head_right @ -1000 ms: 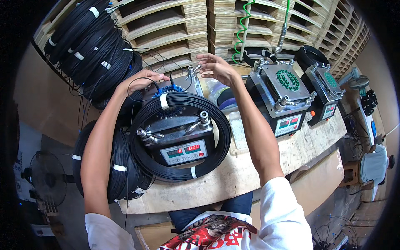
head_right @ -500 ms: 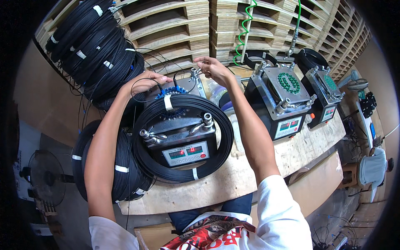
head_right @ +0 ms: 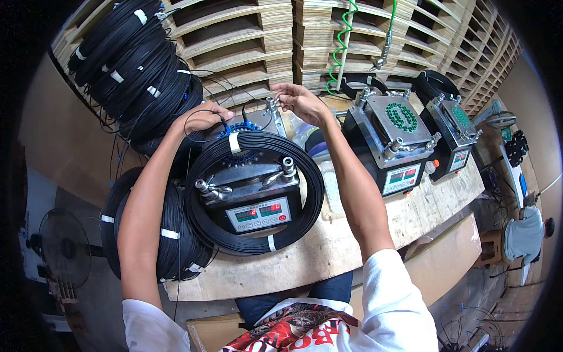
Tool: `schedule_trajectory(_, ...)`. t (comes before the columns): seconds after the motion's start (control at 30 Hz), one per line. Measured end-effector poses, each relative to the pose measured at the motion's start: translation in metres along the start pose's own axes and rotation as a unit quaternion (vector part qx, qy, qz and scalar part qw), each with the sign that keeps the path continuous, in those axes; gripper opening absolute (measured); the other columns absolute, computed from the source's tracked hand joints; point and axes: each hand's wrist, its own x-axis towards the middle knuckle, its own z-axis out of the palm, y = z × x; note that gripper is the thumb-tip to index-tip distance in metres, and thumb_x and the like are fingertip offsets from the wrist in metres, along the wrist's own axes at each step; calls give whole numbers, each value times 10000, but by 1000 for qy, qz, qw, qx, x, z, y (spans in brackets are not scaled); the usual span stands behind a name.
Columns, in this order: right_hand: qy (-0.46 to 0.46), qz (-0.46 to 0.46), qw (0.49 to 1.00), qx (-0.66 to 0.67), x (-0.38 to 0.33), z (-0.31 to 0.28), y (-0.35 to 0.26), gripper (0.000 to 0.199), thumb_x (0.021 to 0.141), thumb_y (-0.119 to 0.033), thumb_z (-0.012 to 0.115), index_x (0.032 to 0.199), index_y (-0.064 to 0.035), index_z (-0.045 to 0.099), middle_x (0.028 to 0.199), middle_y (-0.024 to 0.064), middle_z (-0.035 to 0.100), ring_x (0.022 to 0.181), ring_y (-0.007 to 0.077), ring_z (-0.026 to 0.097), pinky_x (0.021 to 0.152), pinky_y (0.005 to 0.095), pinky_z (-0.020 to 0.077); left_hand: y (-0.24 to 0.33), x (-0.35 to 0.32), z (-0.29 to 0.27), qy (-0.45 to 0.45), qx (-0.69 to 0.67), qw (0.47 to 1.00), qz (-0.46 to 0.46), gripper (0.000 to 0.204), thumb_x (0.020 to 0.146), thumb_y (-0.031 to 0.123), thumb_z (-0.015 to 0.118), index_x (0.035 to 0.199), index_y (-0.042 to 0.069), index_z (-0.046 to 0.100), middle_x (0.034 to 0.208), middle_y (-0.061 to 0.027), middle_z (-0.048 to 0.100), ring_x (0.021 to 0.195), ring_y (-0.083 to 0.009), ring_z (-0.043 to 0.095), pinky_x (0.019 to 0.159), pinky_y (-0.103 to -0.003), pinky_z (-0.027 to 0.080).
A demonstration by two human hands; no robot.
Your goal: Seal the plastic covering on coils of wire using a circular heat-sealing machine.
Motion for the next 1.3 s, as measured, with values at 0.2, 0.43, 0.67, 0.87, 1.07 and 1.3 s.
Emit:
schedule_trajectory(0.2,90,-50,994,28,-8,6,6,659,931,68,604,1506,-140,357,1079,172,612,873,175,604,786,290,528,-19,14,11,186,61,980,-23,273,927,278,661,979,37,779,871,-111,748,788,-171,676,772,-312,521)
schedule_trajectory(0.43,234,-66,958,-151,-60,86,-11,534,975,-52,584,1473,-154,420,1087,140,635,844,165,655,707,280,551,-117,25,5,251,-273,927,-49,378,919,324,656,961,-52,667,737,-153,694,688,-282,697,645,-413,526)
schedule_trajectory(0.67,247,-99,939,-219,-118,117,-8,359,997,-110,586,1355,-90,562,1008,36,618,870,86,576,757,212,458,-74,1,-10,154,-360,897,-206,323,1054,263,446,1041,-53,508,928,-287,718,581,-190,653,429,-313,458)
schedule_trajectory(0.87,307,-166,894,-281,-120,121,8,273,1008,-151,569,1256,-53,623,1007,24,626,856,77,541,740,239,442,-94,-5,21,355,-521,764,-138,254,1051,116,356,1042,-39,557,938,-201,723,617,-191,649,520,-332,546)
schedule_trajectory(1.07,342,-198,859,-325,-129,105,14,264,968,-95,550,1204,-8,631,1064,97,663,838,104,574,724,256,474,-54,1,43,399,-534,720,-195,182,965,192,568,984,12,584,778,-77,626,555,-167,561,466,-310,449)
schedule_trajectory(1.3,379,-196,843,-326,-129,121,13,275,928,-24,517,1183,7,613,978,89,635,791,108,573,711,259,478,-76,-16,39,383,-559,721,-142,173,840,159,708,811,13,620,752,-63,600,537,-161,554,476,-331,467)
